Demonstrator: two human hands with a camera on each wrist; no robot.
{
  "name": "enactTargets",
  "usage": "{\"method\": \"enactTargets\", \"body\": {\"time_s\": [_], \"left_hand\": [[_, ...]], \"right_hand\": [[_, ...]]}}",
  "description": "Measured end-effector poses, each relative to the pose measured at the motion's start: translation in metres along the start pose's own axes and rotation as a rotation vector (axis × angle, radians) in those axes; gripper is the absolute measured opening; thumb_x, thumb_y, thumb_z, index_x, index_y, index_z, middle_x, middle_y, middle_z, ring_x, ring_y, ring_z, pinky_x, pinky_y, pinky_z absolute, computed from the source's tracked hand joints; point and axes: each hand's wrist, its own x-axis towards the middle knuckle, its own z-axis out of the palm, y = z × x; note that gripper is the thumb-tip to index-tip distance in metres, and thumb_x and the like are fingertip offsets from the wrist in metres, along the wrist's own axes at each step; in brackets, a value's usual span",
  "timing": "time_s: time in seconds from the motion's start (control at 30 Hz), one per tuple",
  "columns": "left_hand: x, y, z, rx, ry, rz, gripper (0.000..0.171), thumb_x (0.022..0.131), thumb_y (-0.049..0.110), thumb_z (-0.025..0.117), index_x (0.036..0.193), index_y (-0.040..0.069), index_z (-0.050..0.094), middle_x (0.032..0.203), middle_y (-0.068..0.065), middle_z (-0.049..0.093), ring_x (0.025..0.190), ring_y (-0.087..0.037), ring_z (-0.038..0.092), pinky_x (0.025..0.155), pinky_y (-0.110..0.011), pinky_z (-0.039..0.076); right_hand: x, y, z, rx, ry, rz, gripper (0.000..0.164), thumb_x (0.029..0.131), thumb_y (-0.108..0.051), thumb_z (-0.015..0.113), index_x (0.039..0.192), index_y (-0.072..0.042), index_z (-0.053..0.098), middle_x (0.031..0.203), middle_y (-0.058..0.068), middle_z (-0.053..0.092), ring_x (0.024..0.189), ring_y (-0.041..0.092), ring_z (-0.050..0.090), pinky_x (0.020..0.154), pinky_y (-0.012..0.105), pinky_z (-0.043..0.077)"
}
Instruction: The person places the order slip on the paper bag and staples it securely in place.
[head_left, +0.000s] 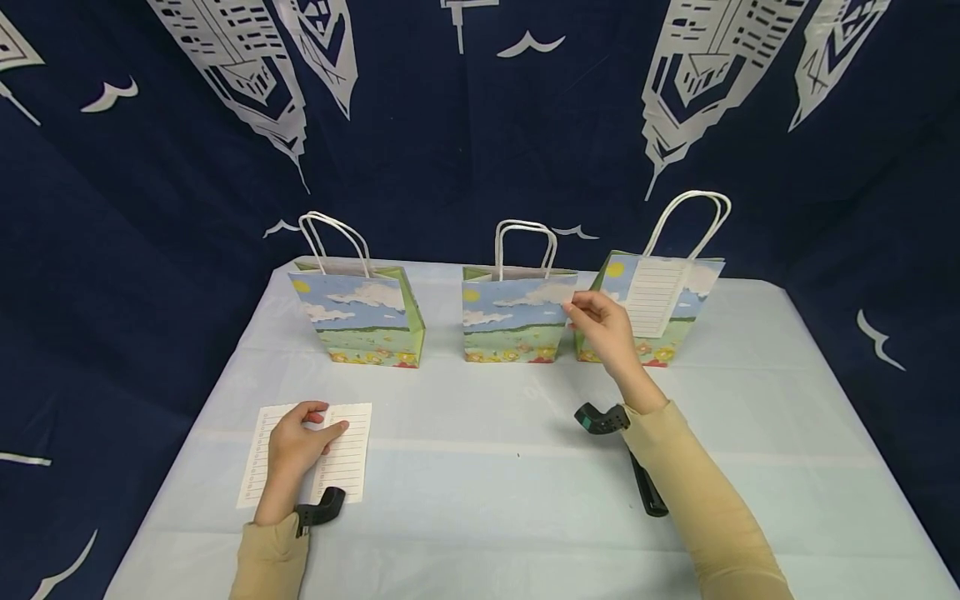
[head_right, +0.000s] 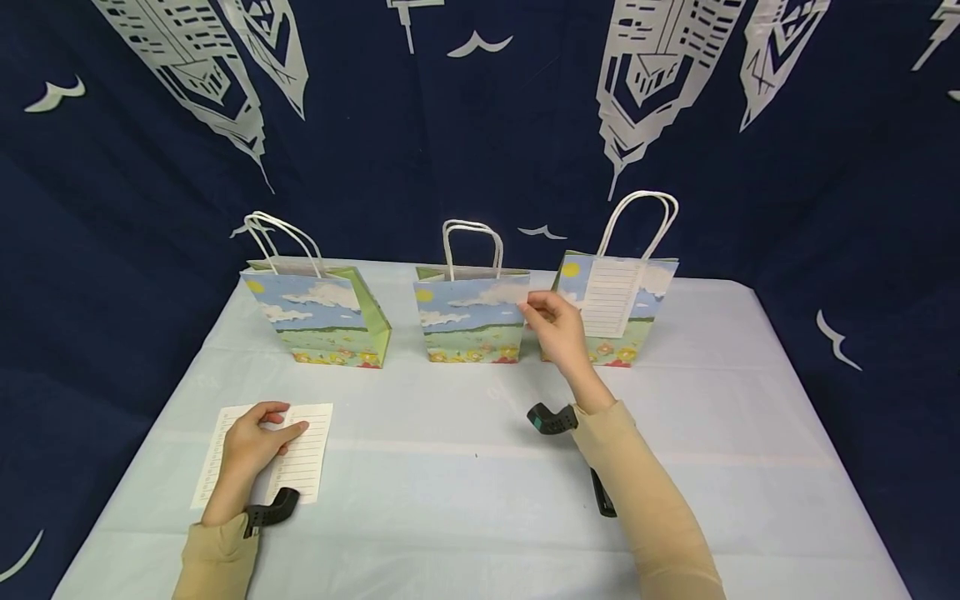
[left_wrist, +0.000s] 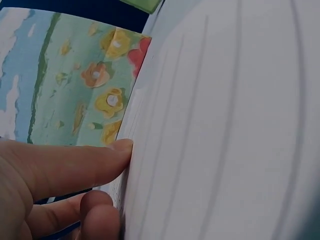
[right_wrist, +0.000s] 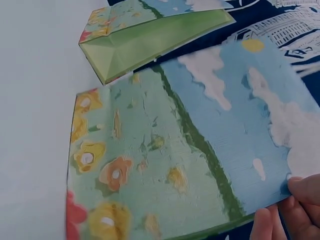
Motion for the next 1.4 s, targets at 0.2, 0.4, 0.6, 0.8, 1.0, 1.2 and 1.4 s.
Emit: {"method": "enactTargets", "body": {"time_s": [0.2, 0.4, 0.6, 0.8, 1.0, 1.2, 1.4], "left_hand": [[0.001, 0.001, -0.001, 0.030, 0.000, 0.018, 0.045, 0.076, 0.022, 0.077, 0.111, 0.001, 0.059, 0.097, -0.016, 0.055, 0.058, -0.017, 0.054, 0.063, -0.031, 0.039], [0.002, 0.001, 0.000, 0.021, 0.010, 0.051, 0.042, 0.074, 0.016, 0.078, 0.106, -0.001, 0.058, 0.105, -0.021, 0.057, 0.093, -0.034, 0.052, 0.080, -0.044, 0.039], [0.002, 0.004, 0.002, -0.014, 0.031, 0.050, 0.031, 0.077, 0.013, 0.076, 0.099, 0.002, 0.057, 0.098, -0.019, 0.062, 0.077, -0.025, 0.054, 0.068, -0.035, 0.039], [0.000, 0.012, 0.005, -0.154, 0.029, 0.068, 0.020, 0.088, 0.016, 0.066, 0.104, 0.003, 0.062, 0.095, -0.015, 0.063, 0.049, -0.012, 0.056, 0.045, -0.022, 0.044], [0.001, 0.026, 0.010, -0.417, -0.046, 0.193, 0.025, 0.090, 0.028, 0.065, 0.100, 0.005, 0.065, 0.083, -0.006, 0.065, 0.048, -0.013, 0.056, 0.043, -0.025, 0.044], [-0.002, 0.056, 0.013, -0.666, -0.179, 0.349, 0.018, 0.091, 0.015, 0.063, 0.099, -0.001, 0.062, 0.075, -0.002, 0.063, 0.051, -0.012, 0.054, 0.047, -0.022, 0.043], [-0.016, 0.100, 0.013, -0.731, -0.220, 0.348, 0.019, 0.090, 0.005, 0.062, 0.100, -0.011, 0.059, 0.072, 0.000, 0.061, 0.054, -0.011, 0.053, 0.051, -0.021, 0.045]], "right_hand": [[-0.007, -0.001, -0.002, 0.010, -0.023, -0.017, 0.026, 0.092, -0.009, 0.061, 0.106, 0.013, 0.058, 0.091, 0.010, 0.059, 0.077, 0.006, 0.060, 0.069, 0.023, 0.054], [-0.014, -0.002, -0.007, 0.022, -0.034, -0.014, 0.024, 0.092, -0.008, 0.061, 0.104, 0.012, 0.059, 0.088, 0.003, 0.059, 0.078, 0.004, 0.060, 0.071, 0.026, 0.054], [-0.020, -0.003, -0.012, 0.031, -0.051, -0.014, 0.026, 0.092, -0.010, 0.061, 0.105, 0.013, 0.058, 0.089, 0.006, 0.058, 0.078, 0.005, 0.061, 0.074, 0.029, 0.054], [-0.024, -0.006, -0.013, 0.029, -0.061, -0.001, 0.026, 0.093, -0.010, 0.060, 0.106, 0.012, 0.058, 0.091, 0.009, 0.059, 0.078, 0.005, 0.061, 0.071, 0.021, 0.053], [-0.028, -0.008, -0.014, 0.053, -0.069, 0.013, 0.025, 0.093, -0.008, 0.060, 0.105, 0.014, 0.057, 0.092, 0.009, 0.057, 0.078, 0.007, 0.061, 0.072, 0.026, 0.054], [-0.035, -0.010, -0.015, 0.056, -0.072, 0.012, 0.024, 0.092, -0.007, 0.060, 0.105, 0.013, 0.058, 0.092, 0.009, 0.058, 0.077, 0.008, 0.062, 0.071, 0.027, 0.055], [-0.043, -0.013, -0.015, 0.056, -0.074, 0.006, 0.022, 0.091, -0.007, 0.061, 0.105, 0.011, 0.059, 0.091, 0.006, 0.060, 0.077, 0.010, 0.063, 0.073, 0.033, 0.055]]}}
